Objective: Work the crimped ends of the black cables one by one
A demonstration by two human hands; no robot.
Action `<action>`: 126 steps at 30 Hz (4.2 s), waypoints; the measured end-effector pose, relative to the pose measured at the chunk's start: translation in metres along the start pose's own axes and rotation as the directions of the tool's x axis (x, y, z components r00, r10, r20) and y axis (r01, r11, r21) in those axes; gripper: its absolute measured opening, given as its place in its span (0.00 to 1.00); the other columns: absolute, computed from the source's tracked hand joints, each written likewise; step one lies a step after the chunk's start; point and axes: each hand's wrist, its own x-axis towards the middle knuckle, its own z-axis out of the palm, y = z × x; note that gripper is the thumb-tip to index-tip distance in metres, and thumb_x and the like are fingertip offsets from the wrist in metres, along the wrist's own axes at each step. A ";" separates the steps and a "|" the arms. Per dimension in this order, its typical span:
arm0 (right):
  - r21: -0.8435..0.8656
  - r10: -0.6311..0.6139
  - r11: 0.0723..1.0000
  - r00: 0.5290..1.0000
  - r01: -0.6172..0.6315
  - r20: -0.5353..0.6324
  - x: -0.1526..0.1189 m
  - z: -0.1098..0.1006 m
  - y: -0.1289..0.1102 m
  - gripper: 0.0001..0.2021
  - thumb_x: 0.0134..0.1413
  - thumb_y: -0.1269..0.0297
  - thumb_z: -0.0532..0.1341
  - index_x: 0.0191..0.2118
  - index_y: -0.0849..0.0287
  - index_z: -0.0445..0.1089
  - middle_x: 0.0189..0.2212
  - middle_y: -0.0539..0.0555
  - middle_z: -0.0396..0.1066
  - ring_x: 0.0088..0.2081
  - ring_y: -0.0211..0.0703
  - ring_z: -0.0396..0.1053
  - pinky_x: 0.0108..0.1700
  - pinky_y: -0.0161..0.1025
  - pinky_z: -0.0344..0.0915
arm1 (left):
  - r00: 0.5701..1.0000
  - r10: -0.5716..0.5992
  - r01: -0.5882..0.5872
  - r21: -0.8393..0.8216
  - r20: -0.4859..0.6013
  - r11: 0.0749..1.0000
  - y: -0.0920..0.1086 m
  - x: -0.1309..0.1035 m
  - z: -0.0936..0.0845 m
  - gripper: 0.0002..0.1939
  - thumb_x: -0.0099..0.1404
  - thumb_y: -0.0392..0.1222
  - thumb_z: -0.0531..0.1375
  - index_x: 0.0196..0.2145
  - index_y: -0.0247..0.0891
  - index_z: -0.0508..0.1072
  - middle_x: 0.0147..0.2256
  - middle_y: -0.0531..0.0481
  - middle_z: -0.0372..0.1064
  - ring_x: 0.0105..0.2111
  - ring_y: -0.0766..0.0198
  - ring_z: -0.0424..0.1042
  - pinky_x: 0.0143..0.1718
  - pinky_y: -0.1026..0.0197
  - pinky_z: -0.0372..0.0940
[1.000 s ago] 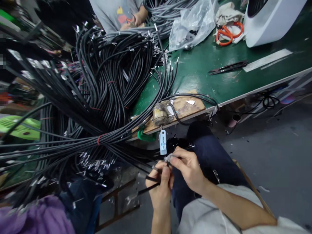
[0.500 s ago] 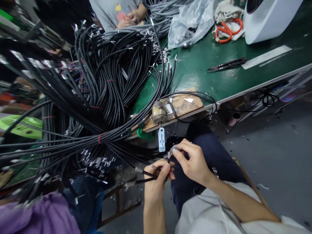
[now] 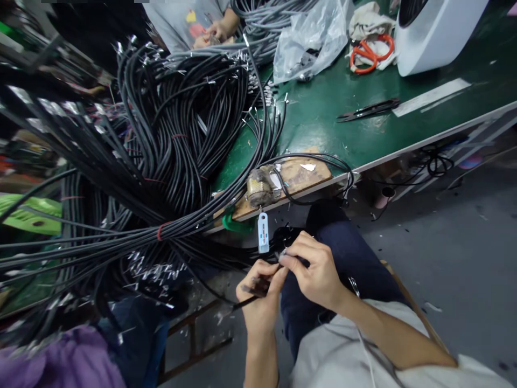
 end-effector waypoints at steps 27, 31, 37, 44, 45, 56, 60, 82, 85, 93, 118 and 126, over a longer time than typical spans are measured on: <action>0.230 0.198 0.934 0.931 -0.274 0.305 0.020 -0.021 0.006 0.11 0.51 0.61 0.66 0.38 0.61 0.72 0.33 0.54 0.70 0.35 0.39 0.69 0.37 0.36 0.67 | 0.950 -0.210 0.208 0.032 0.231 0.978 0.001 -0.001 -0.009 0.20 0.67 0.48 0.56 0.21 0.34 0.70 0.19 0.54 0.60 0.18 0.71 0.57 0.20 0.67 0.50; 0.297 0.261 0.878 0.897 -0.374 0.358 0.014 -0.014 0.008 0.12 0.50 0.58 0.67 0.29 0.62 0.70 0.26 0.51 0.68 0.28 0.36 0.67 0.32 0.34 0.66 | 0.925 -0.271 0.307 -0.102 0.267 0.946 0.002 0.002 -0.008 0.22 0.67 0.52 0.55 0.22 0.34 0.67 0.17 0.56 0.57 0.16 0.73 0.53 0.17 0.68 0.47; 0.198 0.172 0.963 0.983 -0.182 0.067 0.003 0.005 0.008 0.10 0.53 0.63 0.65 0.25 0.60 0.66 0.22 0.49 0.65 0.25 0.37 0.63 0.27 0.35 0.63 | 0.934 -0.275 0.324 -0.219 0.228 0.921 0.003 -0.001 -0.004 0.21 0.61 0.53 0.62 0.21 0.36 0.62 0.14 0.59 0.56 0.12 0.75 0.55 0.14 0.71 0.47; -0.151 -0.352 0.919 0.931 0.364 0.096 -0.003 0.003 0.001 0.05 0.55 0.76 0.58 0.34 0.58 0.68 0.28 0.55 0.68 0.31 0.45 0.63 0.35 0.44 0.65 | 0.952 -0.299 0.307 -0.258 0.071 0.916 0.000 0.000 -0.003 0.20 0.63 0.53 0.60 0.22 0.35 0.66 0.16 0.59 0.56 0.11 0.77 0.51 0.13 0.71 0.45; -0.113 -0.338 0.928 0.929 0.356 0.149 -0.004 0.002 0.000 0.04 0.56 0.75 0.58 0.34 0.59 0.67 0.27 0.55 0.67 0.31 0.44 0.63 0.34 0.44 0.65 | 0.954 -0.296 0.301 -0.245 0.059 0.922 -0.001 0.001 -0.004 0.20 0.63 0.52 0.60 0.22 0.35 0.66 0.15 0.59 0.55 0.12 0.76 0.51 0.13 0.71 0.45; -0.152 -0.080 0.984 0.992 0.094 0.094 0.013 -0.007 -0.001 0.06 0.53 0.74 0.60 0.27 0.59 0.72 0.23 0.52 0.70 0.28 0.41 0.65 0.31 0.40 0.64 | 0.965 -0.247 0.259 -0.173 0.087 0.950 -0.007 0.001 -0.007 0.17 0.60 0.47 0.63 0.22 0.35 0.65 0.18 0.59 0.54 0.16 0.74 0.53 0.18 0.68 0.48; -0.174 -0.103 0.978 0.990 0.119 0.098 0.012 -0.009 0.003 0.06 0.47 0.75 0.62 0.24 0.59 0.72 0.22 0.52 0.69 0.27 0.41 0.64 0.30 0.40 0.64 | 0.962 -0.260 0.272 -0.191 0.086 0.943 -0.008 0.000 -0.009 0.17 0.59 0.48 0.64 0.21 0.35 0.66 0.18 0.59 0.54 0.16 0.74 0.53 0.18 0.68 0.48; -0.267 -0.021 0.961 0.981 0.074 0.195 0.008 -0.018 0.006 0.07 0.51 0.75 0.60 0.25 0.60 0.72 0.22 0.52 0.70 0.27 0.41 0.65 0.31 0.38 0.63 | 0.969 -0.227 0.243 -0.222 0.093 0.944 -0.009 0.000 -0.009 0.14 0.62 0.45 0.62 0.23 0.34 0.69 0.18 0.58 0.56 0.16 0.74 0.54 0.17 0.69 0.48; -0.179 0.079 0.983 0.982 -0.048 0.173 0.007 -0.017 0.007 0.06 0.58 0.70 0.59 0.36 0.61 0.74 0.30 0.54 0.72 0.32 0.41 0.68 0.34 0.37 0.65 | 0.966 -0.233 0.255 -0.246 0.113 0.935 -0.006 0.001 -0.007 0.14 0.63 0.45 0.62 0.25 0.34 0.71 0.19 0.57 0.59 0.16 0.73 0.56 0.18 0.68 0.49; 0.005 -0.093 0.995 0.900 0.100 0.425 0.011 -0.009 -0.002 0.18 0.62 0.61 0.57 0.22 0.62 0.71 0.19 0.53 0.67 0.26 0.39 0.61 0.31 0.38 0.59 | 0.881 -0.179 0.284 -0.188 0.438 0.940 0.002 0.019 -0.027 0.20 0.64 0.49 0.60 0.20 0.33 0.73 0.15 0.55 0.58 0.14 0.74 0.52 0.16 0.68 0.46; 0.557 0.425 0.593 0.813 -0.582 0.398 0.064 0.018 -0.002 0.21 0.45 0.47 0.69 0.24 0.65 0.73 0.20 0.49 0.65 0.24 0.33 0.60 0.27 0.33 0.54 | 0.986 0.070 0.015 -0.493 0.154 0.870 -0.030 0.033 -0.005 0.10 0.59 0.46 0.65 0.27 0.38 0.72 0.26 0.52 0.64 0.26 0.68 0.63 0.27 0.65 0.58; 0.626 0.460 0.449 0.766 -0.637 0.450 0.051 0.008 0.023 0.21 0.51 0.46 0.64 0.30 0.64 0.75 0.24 0.52 0.69 0.25 0.34 0.60 0.29 0.34 0.56 | 0.976 -0.014 0.113 -0.453 0.216 0.884 -0.024 0.028 -0.005 0.15 0.61 0.51 0.63 0.27 0.36 0.73 0.24 0.50 0.64 0.22 0.69 0.61 0.21 0.67 0.56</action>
